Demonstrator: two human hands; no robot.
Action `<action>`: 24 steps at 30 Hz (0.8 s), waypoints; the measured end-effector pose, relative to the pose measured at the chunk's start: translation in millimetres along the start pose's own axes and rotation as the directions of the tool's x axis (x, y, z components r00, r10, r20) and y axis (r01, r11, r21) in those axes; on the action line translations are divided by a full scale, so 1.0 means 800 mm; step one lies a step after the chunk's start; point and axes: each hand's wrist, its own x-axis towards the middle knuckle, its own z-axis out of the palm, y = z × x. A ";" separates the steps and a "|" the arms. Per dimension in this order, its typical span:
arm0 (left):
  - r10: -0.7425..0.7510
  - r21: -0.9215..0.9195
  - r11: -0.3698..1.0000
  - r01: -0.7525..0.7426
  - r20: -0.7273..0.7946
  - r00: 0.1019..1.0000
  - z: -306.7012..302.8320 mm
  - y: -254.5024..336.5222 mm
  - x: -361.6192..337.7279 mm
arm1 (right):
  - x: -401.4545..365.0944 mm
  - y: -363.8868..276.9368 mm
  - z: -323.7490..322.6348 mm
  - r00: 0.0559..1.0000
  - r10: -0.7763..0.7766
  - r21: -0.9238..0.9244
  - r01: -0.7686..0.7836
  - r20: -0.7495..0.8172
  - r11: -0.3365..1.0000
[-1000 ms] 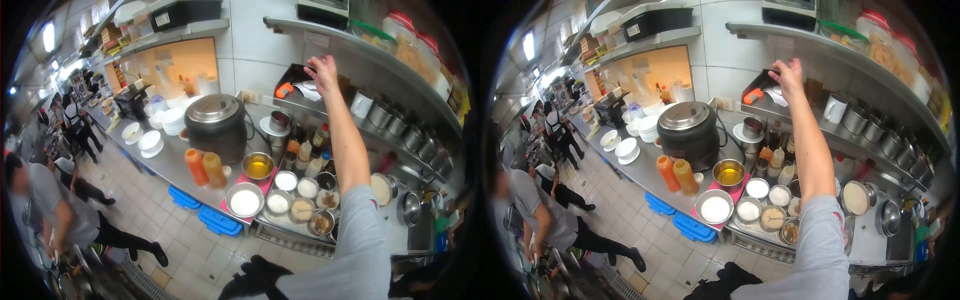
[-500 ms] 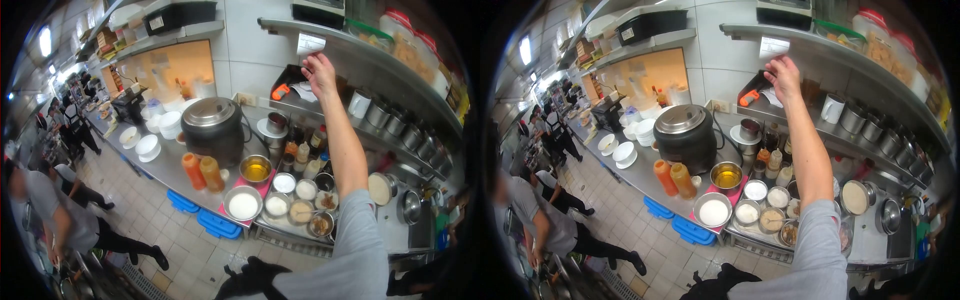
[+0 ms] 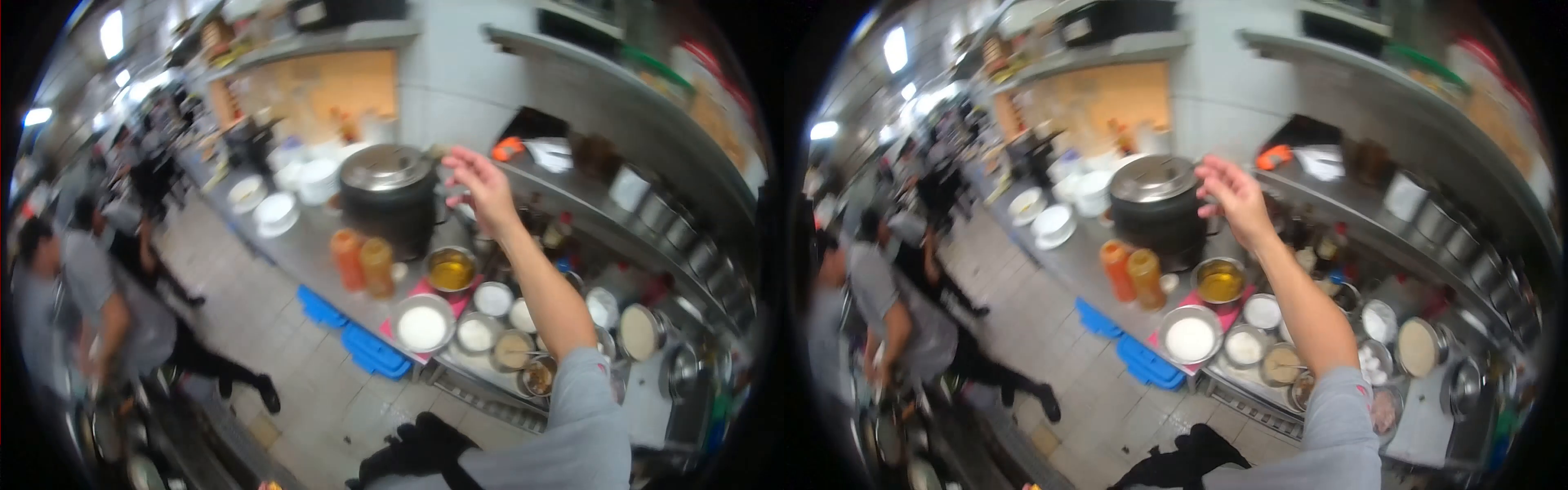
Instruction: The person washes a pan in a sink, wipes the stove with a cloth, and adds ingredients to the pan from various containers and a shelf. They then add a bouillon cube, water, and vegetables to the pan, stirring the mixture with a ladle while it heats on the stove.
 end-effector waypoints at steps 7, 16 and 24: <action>0.176 -0.241 0.945 -0.221 -0.194 0.965 -0.032 -0.019 -0.016 | -0.206 0.171 0.263 0.756 0.120 -0.134 -0.042 0.644 0.990; 0.165 -0.342 0.878 -0.334 -0.440 0.883 -0.199 -0.039 -0.067 | -0.535 0.099 0.517 0.064 -0.193 0.193 0.010 0.979 0.981; 0.128 -0.384 0.836 -0.393 -0.561 0.818 -0.382 -0.058 -0.121 | -0.744 0.031 0.665 -0.215 -0.313 0.318 -0.015 0.925 0.948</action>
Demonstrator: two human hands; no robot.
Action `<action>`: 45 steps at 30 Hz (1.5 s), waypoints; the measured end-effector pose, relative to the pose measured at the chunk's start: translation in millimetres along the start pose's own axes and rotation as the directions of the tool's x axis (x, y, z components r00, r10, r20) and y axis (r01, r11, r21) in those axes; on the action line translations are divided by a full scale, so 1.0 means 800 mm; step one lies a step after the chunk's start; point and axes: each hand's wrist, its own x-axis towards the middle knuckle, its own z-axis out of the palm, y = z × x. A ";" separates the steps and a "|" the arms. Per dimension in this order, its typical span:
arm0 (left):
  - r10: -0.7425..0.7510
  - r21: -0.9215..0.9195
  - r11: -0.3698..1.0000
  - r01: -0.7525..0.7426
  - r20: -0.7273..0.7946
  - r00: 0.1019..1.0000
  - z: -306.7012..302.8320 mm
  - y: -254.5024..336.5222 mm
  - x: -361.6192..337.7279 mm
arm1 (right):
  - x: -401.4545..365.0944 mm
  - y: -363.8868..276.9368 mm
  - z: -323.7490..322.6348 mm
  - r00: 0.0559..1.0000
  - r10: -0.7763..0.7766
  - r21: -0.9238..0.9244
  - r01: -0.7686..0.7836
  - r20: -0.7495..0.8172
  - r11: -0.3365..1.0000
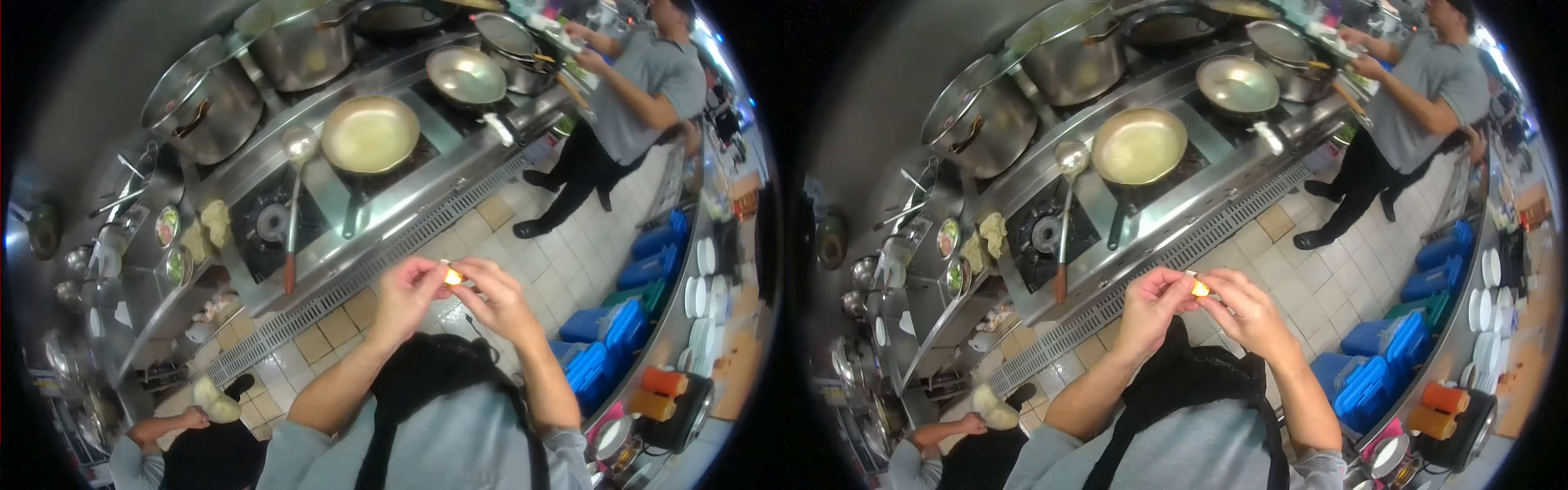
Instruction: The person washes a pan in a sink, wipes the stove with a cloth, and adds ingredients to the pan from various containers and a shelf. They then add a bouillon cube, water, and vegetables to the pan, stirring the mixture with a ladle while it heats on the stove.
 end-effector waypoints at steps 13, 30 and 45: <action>-0.062 0.060 0.996 0.065 -0.039 0.997 -0.133 0.057 0.061 | 0.109 -0.006 0.110 0.978 0.096 0.126 -0.120 0.185 0.985; -0.046 -0.125 0.992 0.013 -0.264 0.964 -0.095 0.088 0.136 | 0.226 0.089 0.077 0.942 -0.085 0.415 -0.061 0.326 0.908; 0.421 0.344 0.885 -0.314 -0.301 0.855 -0.071 0.084 0.202 | 0.288 0.146 0.091 0.885 0.160 0.436 -0.364 0.437 0.823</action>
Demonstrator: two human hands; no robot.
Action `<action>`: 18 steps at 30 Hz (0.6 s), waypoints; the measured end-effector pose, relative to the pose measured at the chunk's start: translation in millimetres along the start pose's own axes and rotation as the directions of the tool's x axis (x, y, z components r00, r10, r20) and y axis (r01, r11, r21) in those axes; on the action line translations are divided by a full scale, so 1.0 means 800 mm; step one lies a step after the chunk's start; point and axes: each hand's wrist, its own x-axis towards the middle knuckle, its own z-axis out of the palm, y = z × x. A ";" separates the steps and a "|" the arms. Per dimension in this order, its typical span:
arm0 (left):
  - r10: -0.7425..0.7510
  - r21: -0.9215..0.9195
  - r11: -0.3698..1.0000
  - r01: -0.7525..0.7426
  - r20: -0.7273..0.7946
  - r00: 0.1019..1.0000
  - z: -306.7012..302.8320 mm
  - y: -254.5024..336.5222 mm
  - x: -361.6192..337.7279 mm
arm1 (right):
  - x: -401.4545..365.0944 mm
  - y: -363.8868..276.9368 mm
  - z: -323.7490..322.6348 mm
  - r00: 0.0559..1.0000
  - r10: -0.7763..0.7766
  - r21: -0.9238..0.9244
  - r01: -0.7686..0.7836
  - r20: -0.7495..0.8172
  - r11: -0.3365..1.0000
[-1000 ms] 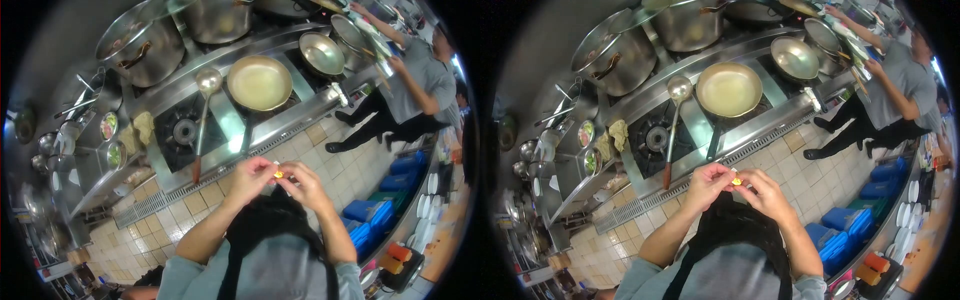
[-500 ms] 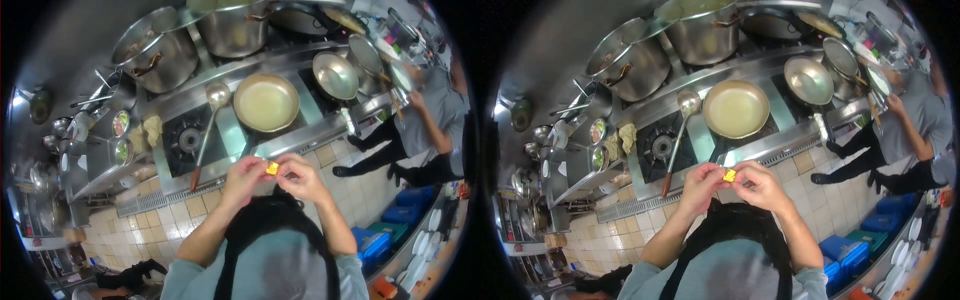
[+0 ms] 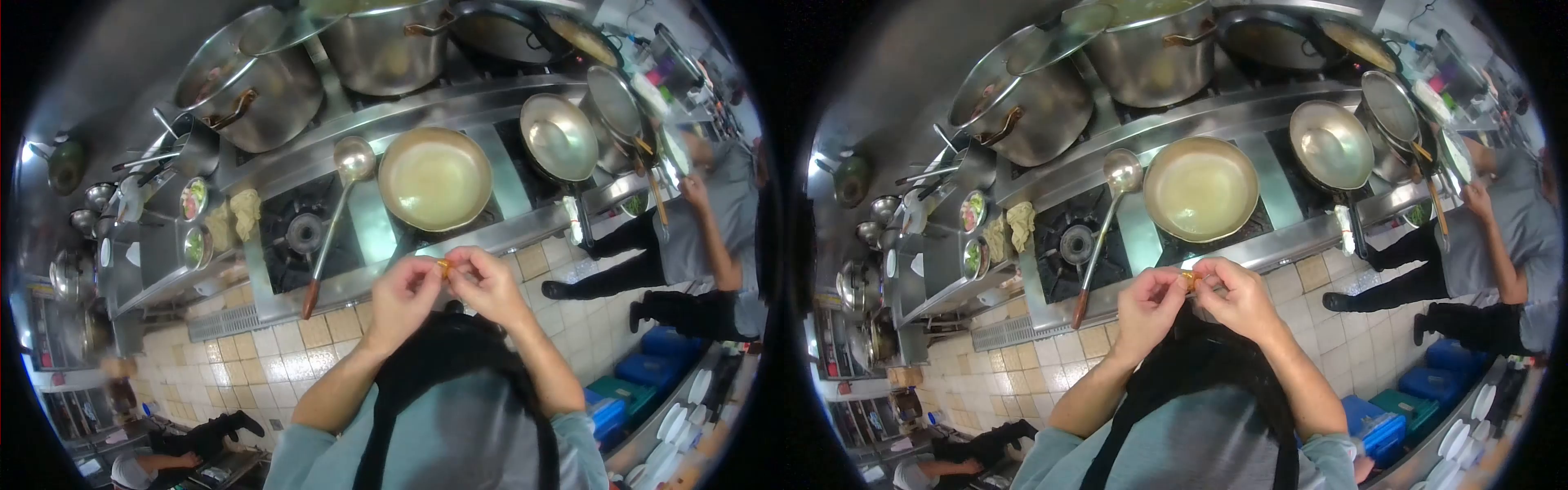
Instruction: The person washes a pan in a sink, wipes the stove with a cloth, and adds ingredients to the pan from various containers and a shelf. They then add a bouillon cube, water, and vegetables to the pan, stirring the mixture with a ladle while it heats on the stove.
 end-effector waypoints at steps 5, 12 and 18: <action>-0.050 0.044 0.998 0.050 0.006 0.999 -0.021 -0.015 0.022 | 0.020 -0.006 0.014 0.993 0.116 0.116 -0.113 -0.015 0.987; 0.027 0.045 0.999 -0.029 0.034 0.999 -0.035 -0.008 0.038 | 0.042 -0.004 0.032 0.999 -0.026 -0.031 0.025 -0.039 0.999; -0.105 -0.007 0.994 0.105 -0.046 0.993 -0.050 -0.023 0.040 | 0.044 0.012 0.044 0.987 0.145 0.149 -0.135 -0.061 0.980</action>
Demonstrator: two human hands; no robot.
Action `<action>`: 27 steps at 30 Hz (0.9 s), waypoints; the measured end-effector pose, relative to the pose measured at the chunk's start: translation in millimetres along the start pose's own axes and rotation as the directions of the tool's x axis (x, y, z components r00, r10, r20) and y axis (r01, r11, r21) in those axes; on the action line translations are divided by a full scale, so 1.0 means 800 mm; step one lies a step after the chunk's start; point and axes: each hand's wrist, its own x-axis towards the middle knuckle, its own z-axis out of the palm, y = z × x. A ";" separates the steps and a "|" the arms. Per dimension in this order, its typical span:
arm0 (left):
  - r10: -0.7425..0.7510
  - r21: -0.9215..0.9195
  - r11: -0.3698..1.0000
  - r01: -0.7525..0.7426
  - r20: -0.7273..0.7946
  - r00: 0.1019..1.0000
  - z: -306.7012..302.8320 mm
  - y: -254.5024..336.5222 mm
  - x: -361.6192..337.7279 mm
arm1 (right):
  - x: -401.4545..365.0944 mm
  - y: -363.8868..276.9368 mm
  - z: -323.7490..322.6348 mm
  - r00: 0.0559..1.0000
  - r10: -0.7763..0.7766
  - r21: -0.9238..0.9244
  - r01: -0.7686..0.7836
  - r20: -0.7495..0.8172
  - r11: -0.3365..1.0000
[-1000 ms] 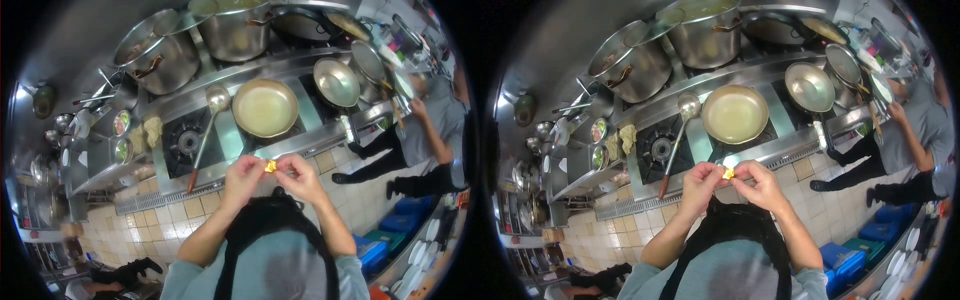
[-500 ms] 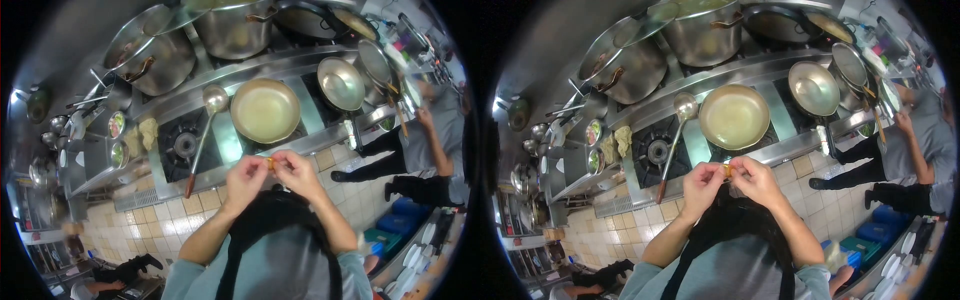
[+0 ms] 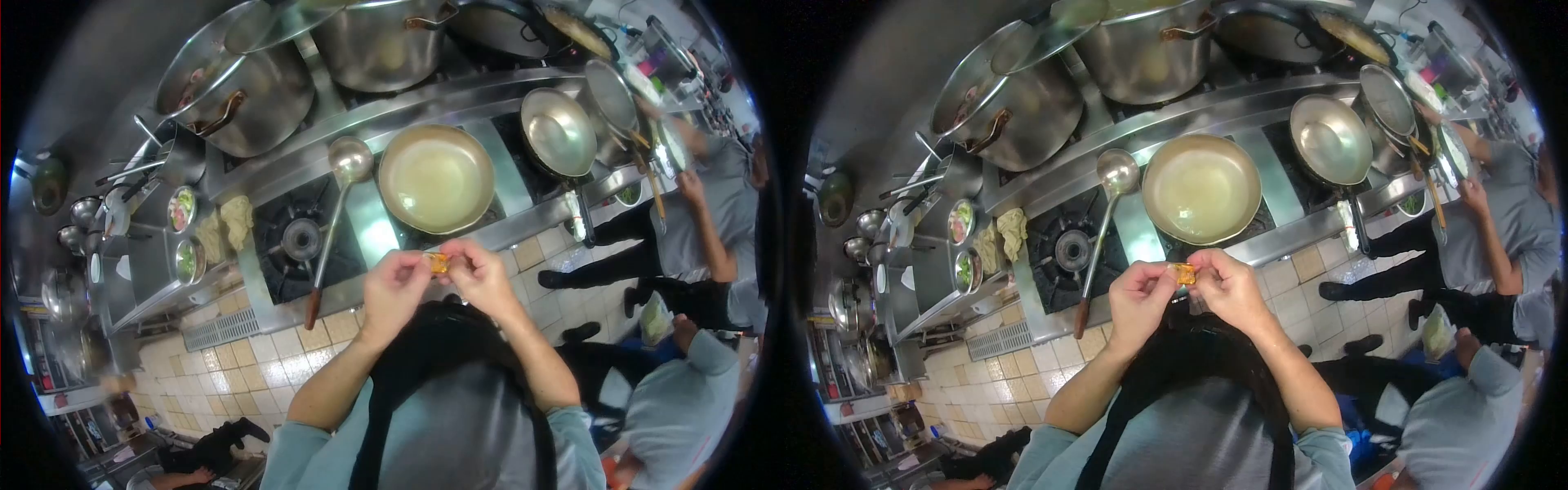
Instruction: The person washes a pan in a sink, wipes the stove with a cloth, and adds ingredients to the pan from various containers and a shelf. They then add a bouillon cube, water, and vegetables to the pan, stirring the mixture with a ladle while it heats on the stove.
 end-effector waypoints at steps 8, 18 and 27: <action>0.241 0.118 0.965 -0.235 -0.040 0.970 0.005 0.011 0.001 | -0.002 -0.008 0.010 0.989 -0.133 -0.182 0.119 -0.068 0.976; 0.459 0.368 0.804 -0.467 0.115 0.881 0.005 0.019 -0.005 | 0.001 0.010 -0.004 0.976 -0.145 -0.246 0.103 -0.163 0.964; -0.087 -0.415 0.909 0.041 -0.092 0.992 0.020 -0.007 0.010 | -0.001 -0.010 -0.011 0.973 0.202 0.325 -0.157 -0.110 0.933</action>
